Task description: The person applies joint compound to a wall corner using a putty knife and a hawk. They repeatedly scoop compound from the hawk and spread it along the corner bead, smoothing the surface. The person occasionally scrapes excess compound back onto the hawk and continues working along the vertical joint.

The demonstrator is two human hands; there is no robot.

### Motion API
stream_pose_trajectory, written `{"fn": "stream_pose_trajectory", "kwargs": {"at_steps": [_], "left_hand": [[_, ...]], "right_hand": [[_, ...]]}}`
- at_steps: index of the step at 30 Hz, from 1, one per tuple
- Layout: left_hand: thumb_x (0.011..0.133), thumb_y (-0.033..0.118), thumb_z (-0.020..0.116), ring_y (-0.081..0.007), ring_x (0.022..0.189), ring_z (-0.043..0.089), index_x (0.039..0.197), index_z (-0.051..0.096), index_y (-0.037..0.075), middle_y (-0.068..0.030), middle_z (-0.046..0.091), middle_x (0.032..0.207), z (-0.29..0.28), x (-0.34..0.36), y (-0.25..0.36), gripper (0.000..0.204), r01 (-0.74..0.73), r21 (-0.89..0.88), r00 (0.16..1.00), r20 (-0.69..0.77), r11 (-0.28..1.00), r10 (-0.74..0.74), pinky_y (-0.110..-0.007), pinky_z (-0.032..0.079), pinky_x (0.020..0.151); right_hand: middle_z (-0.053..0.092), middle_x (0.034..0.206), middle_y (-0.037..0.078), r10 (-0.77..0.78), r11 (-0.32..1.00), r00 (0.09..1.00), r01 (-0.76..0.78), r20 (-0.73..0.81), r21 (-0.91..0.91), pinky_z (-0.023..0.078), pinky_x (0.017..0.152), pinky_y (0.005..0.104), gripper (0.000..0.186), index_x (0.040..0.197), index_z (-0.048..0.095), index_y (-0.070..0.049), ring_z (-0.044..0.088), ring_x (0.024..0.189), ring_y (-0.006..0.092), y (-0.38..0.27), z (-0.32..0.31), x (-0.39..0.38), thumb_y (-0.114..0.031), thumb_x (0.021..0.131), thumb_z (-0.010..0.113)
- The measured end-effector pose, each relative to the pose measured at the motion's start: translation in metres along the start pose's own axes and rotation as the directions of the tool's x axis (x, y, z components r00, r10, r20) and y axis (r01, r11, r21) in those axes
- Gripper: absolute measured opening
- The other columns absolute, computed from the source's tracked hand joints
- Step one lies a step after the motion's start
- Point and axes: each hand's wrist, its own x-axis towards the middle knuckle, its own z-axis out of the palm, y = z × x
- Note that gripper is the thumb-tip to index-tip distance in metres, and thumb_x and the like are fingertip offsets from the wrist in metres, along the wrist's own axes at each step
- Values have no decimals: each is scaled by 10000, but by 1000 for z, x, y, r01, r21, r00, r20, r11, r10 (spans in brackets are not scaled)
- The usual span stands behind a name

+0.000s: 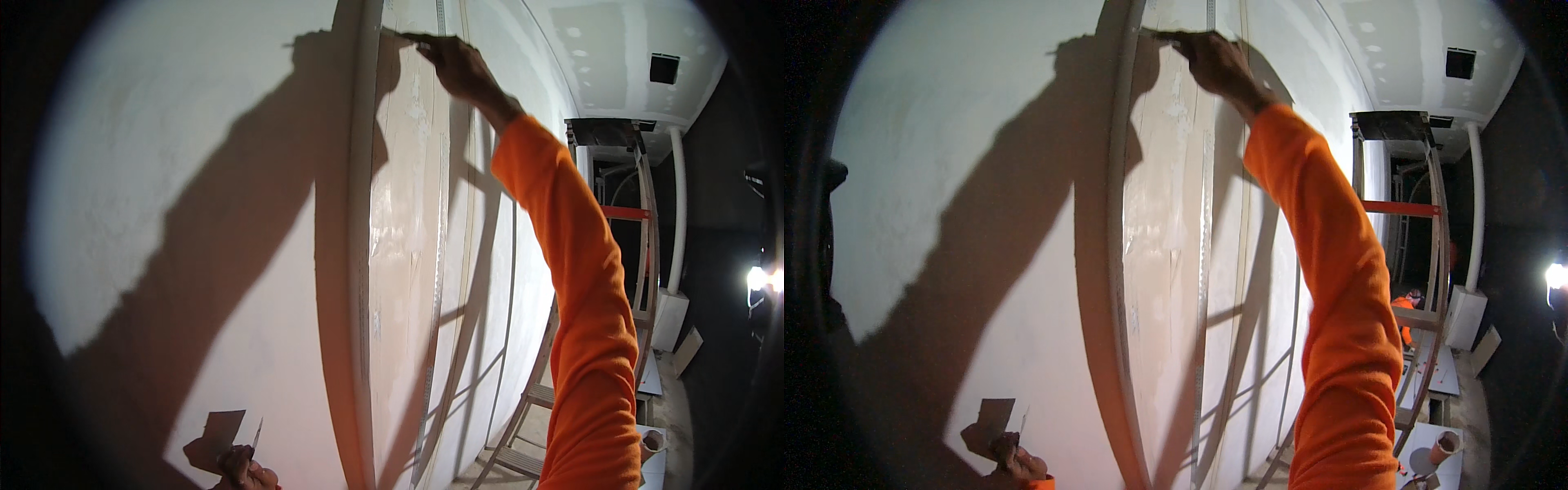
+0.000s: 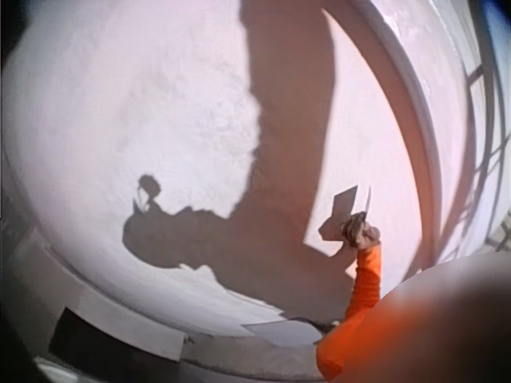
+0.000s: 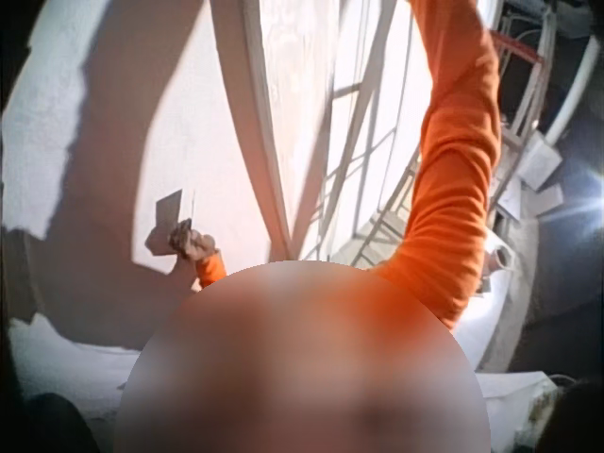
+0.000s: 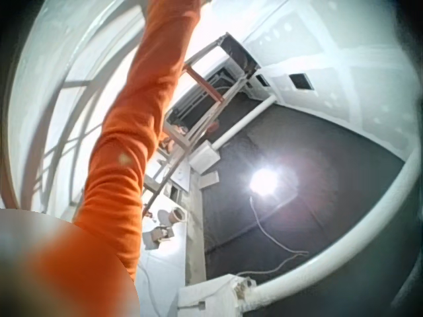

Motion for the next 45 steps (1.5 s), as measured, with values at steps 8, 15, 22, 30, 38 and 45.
{"fn": "stream_pose_trajectory", "kwargs": {"at_steps": [8,15,22,30,38,45], "left_hand": [[1029,273,550,-319,820,632,947,651,-40,-148,666,888,-22,-21,69,338,715,110,673,158,691,-722,-458,517,777],[1017,309,621,-154,835,616,1231,601,-60,-78,670,1013,-50,87,166,427,801,-171,-264,759,-574,-596,-297,497,766],[1038,258,605,-137,925,661,1273,595,-63,-102,701,1092,-92,94,147,398,716,-109,-349,800,-690,-488,-272,519,800],[1022,161,637,-125,948,657,1245,637,-48,-72,707,1076,-117,94,134,307,639,-126,-370,815,-759,-447,-261,519,846],[992,77,653,-123,881,658,1196,709,-20,-92,748,992,-113,76,122,233,989,-140,72,739,-48,-670,-252,488,794],[996,131,628,-184,1126,717,1132,730,174,-26,771,1150,-81,40,95,176,524,-312,682,711,793,-172,-374,422,971]], "right_hand": [[695,1268,125,34,892,971,-137,239,431,528,987,428,418,1365,635,-76,667,1139,282,-177,-82,-254,58,997,490],[672,1310,98,493,-572,410,-511,767,641,387,1138,416,326,1310,646,-26,568,1285,240,-382,-103,-422,-35,984,651],[704,1281,106,473,-312,484,-689,736,654,486,1046,396,241,1193,741,-93,619,1246,253,-454,-119,-452,-17,986,643],[726,1241,113,408,366,589,-805,698,466,520,1035,442,300,1151,755,-76,674,1174,320,-466,-120,-468,60,911,635],[695,1070,108,640,-711,-263,-560,722,426,584,864,416,253,1214,617,-1,698,973,247,-506,-149,-485,-72,972,607],[718,1148,85,226,-961,-454,-250,862,120,574,876,413,242,1194,652,-62,694,1019,223,-509,-159,-449,-186,988,619]]}}
